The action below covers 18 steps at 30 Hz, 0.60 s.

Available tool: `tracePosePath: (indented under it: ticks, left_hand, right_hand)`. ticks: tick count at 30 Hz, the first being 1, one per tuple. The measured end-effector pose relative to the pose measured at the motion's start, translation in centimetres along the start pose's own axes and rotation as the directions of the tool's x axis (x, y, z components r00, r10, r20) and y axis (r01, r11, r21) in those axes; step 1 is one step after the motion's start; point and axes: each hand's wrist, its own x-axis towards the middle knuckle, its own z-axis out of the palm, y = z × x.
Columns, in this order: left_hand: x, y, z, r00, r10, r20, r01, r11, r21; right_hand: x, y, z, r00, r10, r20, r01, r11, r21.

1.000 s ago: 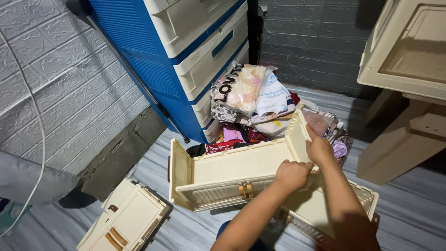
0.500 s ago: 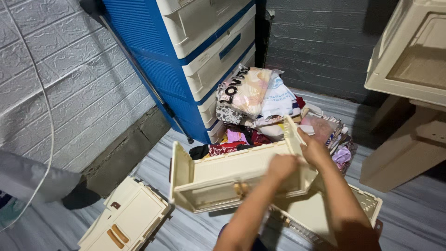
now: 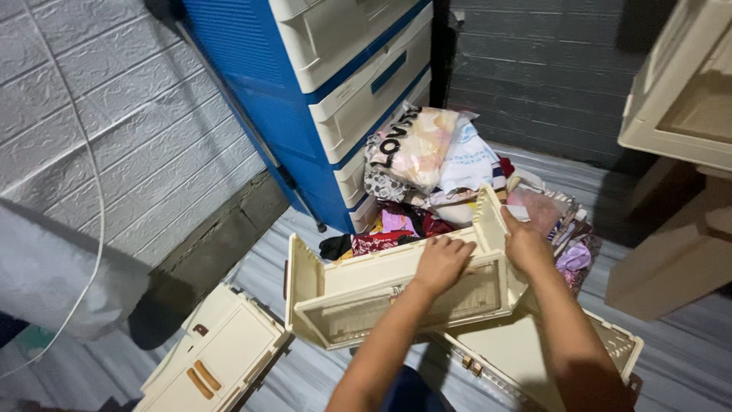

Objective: The person assembles a beige plastic storage box by hand, snapping together side panels and attaching the lid. They briefly handle a small plastic bag and a red cloth before completing the box assembly.

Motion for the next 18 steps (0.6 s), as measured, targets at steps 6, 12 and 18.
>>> tracePosePath:
  ticks: [6,12,18]
  left_hand:
    - [-6.6,-3.4,-3.1,0.970,-0.165,0.180,0.157,0.986,0.058]
    - [-7.5,-3.6,-1.7,0.983,-0.139,0.122,0.138,0.990,0.019]
    - [-8.4,-4.5,-2.4,0.987,-0.156,0.047,0.162,0.976,-0.149]
  right_hand:
    - [0.4,-0.1,0.0,0.990,-0.122,-0.069,0.115,0.988,-0.098]
    - [-1.5,-5.1,3.5,0.809,-0.575,-0.120,0.539,0.808,-0.237]
    - [-2.9,-6.8,5.7,0.793,-0.443,0.418,0.413,0.896,0.166]
